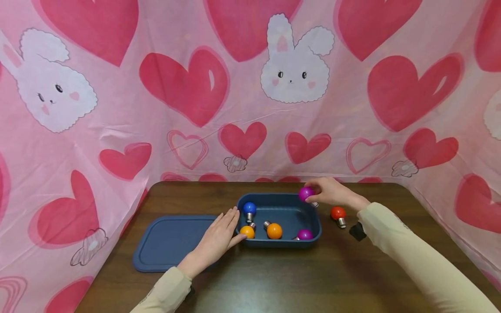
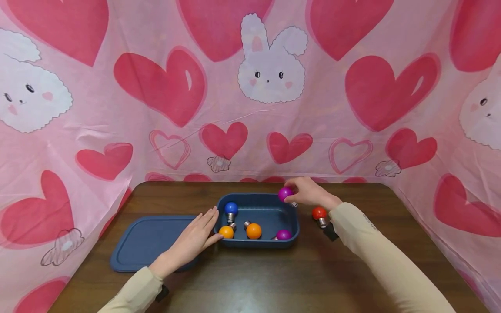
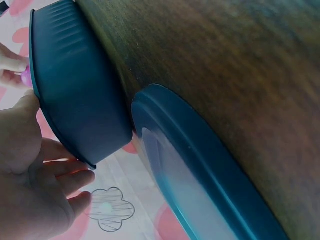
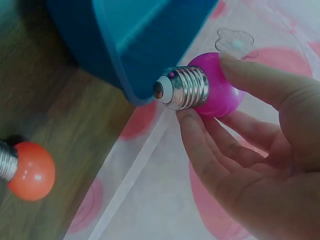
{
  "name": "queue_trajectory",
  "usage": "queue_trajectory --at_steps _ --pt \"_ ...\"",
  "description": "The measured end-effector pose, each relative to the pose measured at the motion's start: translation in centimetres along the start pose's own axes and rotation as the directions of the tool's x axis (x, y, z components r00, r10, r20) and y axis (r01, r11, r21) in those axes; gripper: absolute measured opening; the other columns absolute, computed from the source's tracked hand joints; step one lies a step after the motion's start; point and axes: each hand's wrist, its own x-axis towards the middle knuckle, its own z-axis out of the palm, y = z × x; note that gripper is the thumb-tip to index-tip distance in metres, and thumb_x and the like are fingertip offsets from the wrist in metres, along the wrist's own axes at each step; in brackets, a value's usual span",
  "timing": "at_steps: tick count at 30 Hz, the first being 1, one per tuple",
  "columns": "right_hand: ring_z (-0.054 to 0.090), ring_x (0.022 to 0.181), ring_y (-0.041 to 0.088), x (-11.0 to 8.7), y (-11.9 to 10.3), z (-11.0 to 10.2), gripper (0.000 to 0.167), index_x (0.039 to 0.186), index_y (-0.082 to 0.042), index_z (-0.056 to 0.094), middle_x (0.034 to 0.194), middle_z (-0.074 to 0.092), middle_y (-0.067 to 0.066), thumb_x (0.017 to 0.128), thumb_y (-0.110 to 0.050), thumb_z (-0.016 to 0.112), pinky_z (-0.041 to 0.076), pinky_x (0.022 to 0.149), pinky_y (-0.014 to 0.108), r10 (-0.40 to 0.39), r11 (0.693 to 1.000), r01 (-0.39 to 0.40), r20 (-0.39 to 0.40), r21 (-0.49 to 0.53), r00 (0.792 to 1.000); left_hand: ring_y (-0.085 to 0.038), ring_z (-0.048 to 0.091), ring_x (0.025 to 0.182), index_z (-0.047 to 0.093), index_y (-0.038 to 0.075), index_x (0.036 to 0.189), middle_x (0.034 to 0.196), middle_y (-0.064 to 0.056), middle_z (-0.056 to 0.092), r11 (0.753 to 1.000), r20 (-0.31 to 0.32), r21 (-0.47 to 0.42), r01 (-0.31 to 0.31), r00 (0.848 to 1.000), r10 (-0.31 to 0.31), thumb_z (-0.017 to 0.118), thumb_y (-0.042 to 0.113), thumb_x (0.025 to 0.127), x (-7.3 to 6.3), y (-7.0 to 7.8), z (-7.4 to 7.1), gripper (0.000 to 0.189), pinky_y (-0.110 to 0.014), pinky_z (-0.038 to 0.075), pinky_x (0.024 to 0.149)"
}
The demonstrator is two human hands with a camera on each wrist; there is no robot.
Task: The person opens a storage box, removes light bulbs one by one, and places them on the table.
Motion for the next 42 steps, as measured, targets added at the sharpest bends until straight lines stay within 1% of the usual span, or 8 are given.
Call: queue_trajectory --at_steps 6,10,12,17,26,31,35,42 --pt "0.066 0.082 0.017 -0.8 1.2 -0.3 0.034 0.111 -0.002 0.071 0.094 0.075 0.007 0.084 -0.022 0.079 0.057 0.074 0.029 0.045 0.999 -0.045 -0.051 0.010 0.998 -0.031 0.044 0.143 0.043 -0.001 0.147 0.155 -0.016 0.044 1.000 -0.002 0.010 -0.006 1.000 0.006 0.053 0.050 0.098 0.0 0.0 0.1 0.071 -0.048 0.037 0.118" --pt "0.066 0.086 0.022 -1.3 2.0 -0.4 0.034 0.109 -0.002 0.071 0.097 0.075 0.011 0.084 -0.023 0.078 0.059 0.079 0.037 0.074 0.997 -0.075 -0.093 -0.008 0.993 -0.031 0.044 0.144 0.043 -0.001 0.147 0.155 -0.017 0.043 1.000 0.000 0.005 -0.005 1.000 0.005 0.053 0.049 0.098 0.0 0.1 0.0 0.071 -0.048 0.037 0.118" --pt "0.065 0.089 0.025 -1.7 2.3 -0.5 0.038 0.112 0.000 0.070 0.101 0.074 0.014 0.085 -0.025 0.078 0.059 0.080 0.041 0.093 0.995 -0.094 -0.105 -0.010 0.990 -0.031 0.044 0.144 0.043 -0.001 0.147 0.156 -0.017 0.043 1.000 0.000 0.001 -0.004 1.000 0.004 0.053 0.049 0.098 0.0 0.1 0.0 0.071 -0.048 0.037 0.118" --pt "0.066 0.091 0.028 -2.5 3.3 -0.7 0.047 0.119 0.005 0.066 0.106 0.073 0.019 0.086 -0.028 0.076 0.060 0.080 0.044 0.164 0.986 -0.164 -0.108 0.011 0.981 -0.031 0.044 0.144 0.044 -0.001 0.147 0.156 -0.016 0.043 1.000 -0.002 -0.003 0.001 1.000 -0.001 0.054 0.049 0.098 -0.1 0.1 -0.1 0.070 -0.048 0.037 0.119" --pt "0.067 0.088 0.028 -4.0 5.7 -0.9 0.046 0.112 0.007 0.067 0.100 0.073 0.019 0.087 -0.031 0.075 0.059 0.078 0.045 0.234 0.972 -0.234 -0.128 0.010 0.964 -0.031 0.044 0.144 0.044 -0.001 0.147 0.155 -0.016 0.043 1.000 0.000 0.006 0.001 1.000 -0.001 0.053 0.050 0.098 0.0 0.1 0.1 0.071 -0.048 0.036 0.119" --pt "0.066 0.091 0.032 -5.0 6.9 -1.1 0.052 0.114 0.010 0.066 0.104 0.072 0.024 0.088 -0.034 0.073 0.057 0.083 0.050 0.288 0.957 -0.290 -0.109 -0.004 0.951 -0.031 0.044 0.143 0.044 -0.001 0.147 0.155 -0.016 0.043 1.000 -0.003 0.002 -0.002 1.000 0.002 0.054 0.049 0.098 0.0 0.1 0.1 0.070 -0.048 0.036 0.119" --pt "0.067 0.093 0.034 -5.8 7.7 -1.1 0.057 0.117 0.012 0.064 0.108 0.070 0.027 0.089 -0.037 0.071 0.056 0.086 0.052 0.343 0.939 -0.344 -0.092 0.005 0.935 -0.031 0.044 0.143 0.044 -0.001 0.147 0.155 -0.017 0.044 1.000 -0.007 -0.002 -0.007 1.000 0.007 0.055 0.048 0.098 0.0 0.1 0.1 0.070 -0.048 0.037 0.118" --pt "0.067 0.088 0.032 -6.9 8.9 -0.8 0.053 0.111 0.013 0.065 0.103 0.071 0.026 0.090 -0.035 0.070 0.057 0.081 0.050 0.371 0.928 -0.374 -0.086 -0.013 0.925 -0.030 0.045 0.143 0.044 -0.001 0.147 0.155 -0.016 0.043 1.000 -0.005 0.010 -0.008 1.000 0.008 0.053 0.050 0.098 0.0 0.1 0.0 0.071 -0.048 0.037 0.118"
